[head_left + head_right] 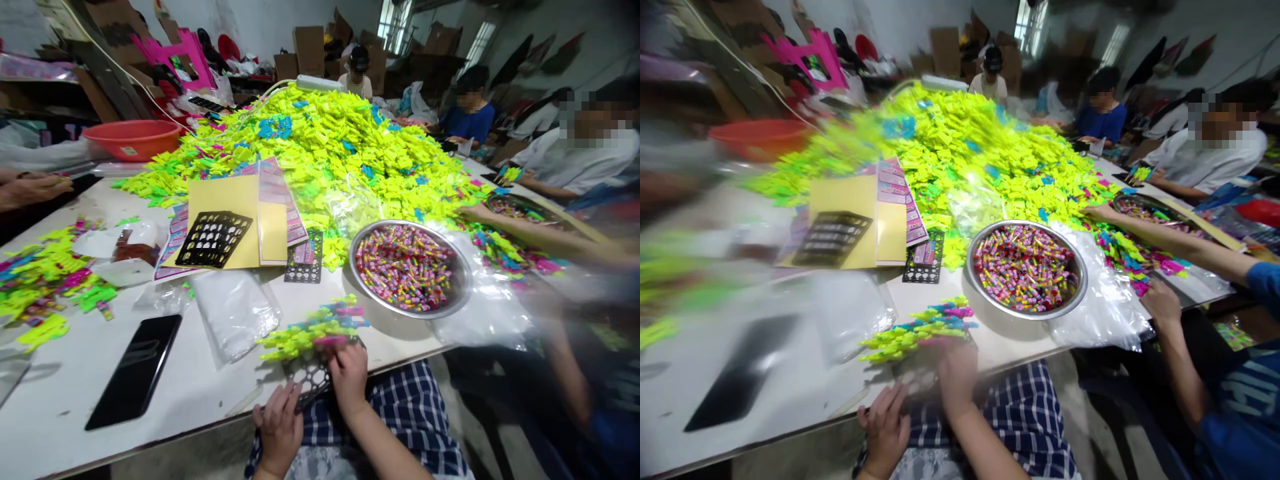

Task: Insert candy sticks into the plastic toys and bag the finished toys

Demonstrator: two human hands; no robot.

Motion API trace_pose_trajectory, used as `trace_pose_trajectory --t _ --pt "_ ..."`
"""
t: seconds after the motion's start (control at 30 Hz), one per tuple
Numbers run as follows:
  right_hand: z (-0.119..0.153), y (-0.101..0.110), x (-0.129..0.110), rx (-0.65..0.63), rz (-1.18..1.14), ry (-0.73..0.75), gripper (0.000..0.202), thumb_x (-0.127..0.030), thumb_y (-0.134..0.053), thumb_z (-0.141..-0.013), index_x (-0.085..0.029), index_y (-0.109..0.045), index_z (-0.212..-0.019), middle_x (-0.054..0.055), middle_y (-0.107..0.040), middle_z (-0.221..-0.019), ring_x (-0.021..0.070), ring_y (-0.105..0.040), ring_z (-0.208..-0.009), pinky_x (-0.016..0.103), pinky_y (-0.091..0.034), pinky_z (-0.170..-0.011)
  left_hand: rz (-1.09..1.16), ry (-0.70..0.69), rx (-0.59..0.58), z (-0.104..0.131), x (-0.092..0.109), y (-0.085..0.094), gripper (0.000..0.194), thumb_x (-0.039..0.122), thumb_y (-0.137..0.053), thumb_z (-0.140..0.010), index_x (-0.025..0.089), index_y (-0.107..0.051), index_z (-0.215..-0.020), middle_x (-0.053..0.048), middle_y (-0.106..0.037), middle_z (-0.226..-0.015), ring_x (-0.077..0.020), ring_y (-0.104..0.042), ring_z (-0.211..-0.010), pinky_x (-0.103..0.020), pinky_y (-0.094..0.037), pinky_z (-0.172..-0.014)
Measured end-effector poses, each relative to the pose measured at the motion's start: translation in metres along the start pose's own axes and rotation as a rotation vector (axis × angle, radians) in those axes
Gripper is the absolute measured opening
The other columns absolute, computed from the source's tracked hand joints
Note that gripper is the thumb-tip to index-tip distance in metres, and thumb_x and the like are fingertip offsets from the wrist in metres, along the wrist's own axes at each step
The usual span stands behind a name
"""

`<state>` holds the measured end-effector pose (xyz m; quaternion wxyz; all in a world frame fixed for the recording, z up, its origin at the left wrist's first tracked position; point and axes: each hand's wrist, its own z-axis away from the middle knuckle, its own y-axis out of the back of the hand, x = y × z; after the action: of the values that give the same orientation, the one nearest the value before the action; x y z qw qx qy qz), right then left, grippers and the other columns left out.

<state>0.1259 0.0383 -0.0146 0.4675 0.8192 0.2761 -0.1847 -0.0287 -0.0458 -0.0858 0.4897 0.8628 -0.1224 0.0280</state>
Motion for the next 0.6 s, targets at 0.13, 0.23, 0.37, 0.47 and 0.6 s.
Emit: trace_pose_trajectory --t 0.13,0.23,0.37,0.47,0.6 --pt "0.000 -0.004 0.004 0.082 -0.046 0.049 0.025 -0.011 -0.044 -0.078 -0.024 -0.065 -0.084 0.004 -0.062 -0.069 0.0217 -0.052 -0.071 0.035 -0.038 -0.064 -0.020 0.102 -0.002 -0.001 0.005 -0.003 0.034 0.009 -0.046 -0.072 0.026 -0.066 -0.094 -0.007 -0.067 -0.098 -0.0248 -0.058 -0.095 -0.052 -0.004 -0.106" --pt "-0.006 -0.003 0.001 0.073 -0.051 0.048 0.025 -0.013 -0.044 -0.080 -0.026 -0.066 -0.085 0.004 -0.061 -0.067 0.0219 -0.053 -0.071 0.036 -0.039 -0.065 -0.021 0.123 0.011 -0.002 0.008 -0.003 0.033 0.009 -0.045 -0.073 0.026 -0.067 -0.092 -0.007 -0.068 -0.097 -0.0244 -0.059 -0.094 -0.052 -0.005 -0.106" --pt "-0.008 0.001 -0.008 0.024 -0.094 0.042 0.022 -0.019 -0.046 -0.084 -0.028 -0.065 -0.091 0.003 -0.062 -0.068 0.0218 -0.055 -0.071 0.036 -0.040 -0.067 -0.020 0.143 0.003 -0.005 0.011 -0.001 0.035 0.009 -0.044 -0.073 0.027 -0.066 -0.093 -0.005 -0.067 -0.099 -0.0230 -0.059 -0.096 -0.049 -0.008 -0.106" --pt "0.003 0.013 -0.005 -0.017 -0.161 0.054 0.024 -0.017 -0.045 -0.084 -0.026 -0.064 -0.096 0.004 -0.065 -0.074 0.0214 -0.057 -0.073 0.035 -0.042 -0.067 -0.006 0.175 -0.020 -0.012 0.012 0.007 0.038 0.010 -0.042 -0.073 0.026 -0.063 -0.100 -0.005 -0.065 -0.106 -0.0217 -0.057 -0.100 -0.047 -0.013 -0.105" --pt "-0.013 0.063 0.025 0.052 -0.168 0.127 0.025 -0.012 -0.046 -0.082 -0.023 -0.063 -0.096 0.005 -0.067 -0.083 0.0201 -0.058 -0.077 0.035 -0.043 -0.071 -0.019 0.230 -0.090 -0.031 0.000 0.031 0.051 0.011 -0.040 -0.072 0.027 -0.052 -0.118 -0.003 -0.056 -0.122 -0.0248 -0.046 -0.115 -0.050 -0.017 -0.102"
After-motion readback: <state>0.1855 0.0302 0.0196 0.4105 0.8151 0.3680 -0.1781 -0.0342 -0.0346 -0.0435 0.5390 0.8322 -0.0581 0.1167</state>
